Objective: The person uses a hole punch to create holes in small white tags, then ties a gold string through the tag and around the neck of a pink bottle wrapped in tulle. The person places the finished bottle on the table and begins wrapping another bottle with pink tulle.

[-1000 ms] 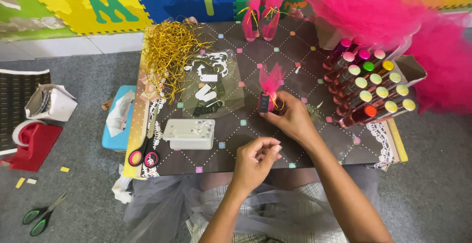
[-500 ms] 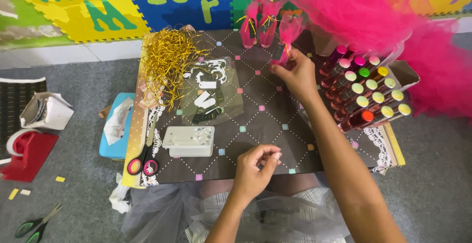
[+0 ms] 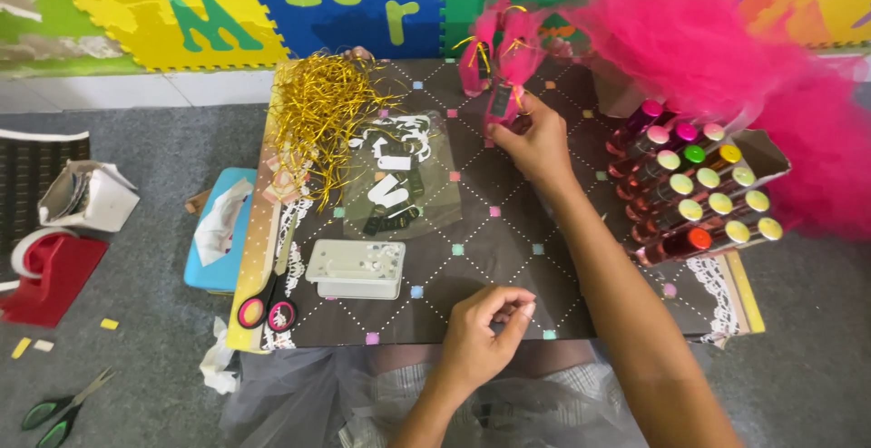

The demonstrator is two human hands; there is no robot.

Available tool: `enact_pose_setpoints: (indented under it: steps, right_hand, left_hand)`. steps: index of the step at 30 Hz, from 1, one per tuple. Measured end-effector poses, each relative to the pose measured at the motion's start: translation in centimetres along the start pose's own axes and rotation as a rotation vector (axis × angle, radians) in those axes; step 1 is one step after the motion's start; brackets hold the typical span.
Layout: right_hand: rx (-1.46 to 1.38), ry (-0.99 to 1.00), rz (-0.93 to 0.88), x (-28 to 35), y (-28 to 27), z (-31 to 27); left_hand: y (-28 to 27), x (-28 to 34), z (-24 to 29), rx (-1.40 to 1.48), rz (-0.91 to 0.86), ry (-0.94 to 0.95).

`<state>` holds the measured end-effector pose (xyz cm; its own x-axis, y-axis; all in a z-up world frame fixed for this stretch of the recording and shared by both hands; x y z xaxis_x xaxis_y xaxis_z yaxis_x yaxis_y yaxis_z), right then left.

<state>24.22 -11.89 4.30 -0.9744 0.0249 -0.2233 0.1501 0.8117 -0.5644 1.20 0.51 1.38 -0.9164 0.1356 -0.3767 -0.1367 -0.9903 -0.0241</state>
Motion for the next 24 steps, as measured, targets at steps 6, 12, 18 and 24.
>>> enact_pose_setpoints:
  steps: [6,12,18,24]
  right_hand:
    - [0.006,-0.136,-0.052,-1.2,3.7,-3.9]
    - [0.079,-0.198,-0.022,-5.2,8.4,-3.6]
    - [0.098,-0.256,0.046,-7.7,11.2,-1.9]
    - [0.134,-0.185,0.033,-8.3,12.4,-1.2]
  left_hand:
    - [-0.1,0.1,0.2,0.033,-0.004,-0.021]
    - [-0.4,-0.3,0.7,0.030,-0.043,0.010]
    - [-0.5,-0.1,0.2,0.061,-0.035,-0.006]
    - [-0.8,0.0,-0.3,0.108,-0.037,-0.039]
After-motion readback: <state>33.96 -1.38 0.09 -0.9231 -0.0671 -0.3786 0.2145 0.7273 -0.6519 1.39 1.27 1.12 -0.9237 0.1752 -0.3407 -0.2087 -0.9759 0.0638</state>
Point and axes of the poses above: each hand's wrist, its own x-axis away from the middle knuckle, its own y-axis out of the palm, z = x × y, the point moved 2 cm from there along -x, towards the middle knuckle, and after that the axes turned 8 degrees about x, right-handed, at the moved point
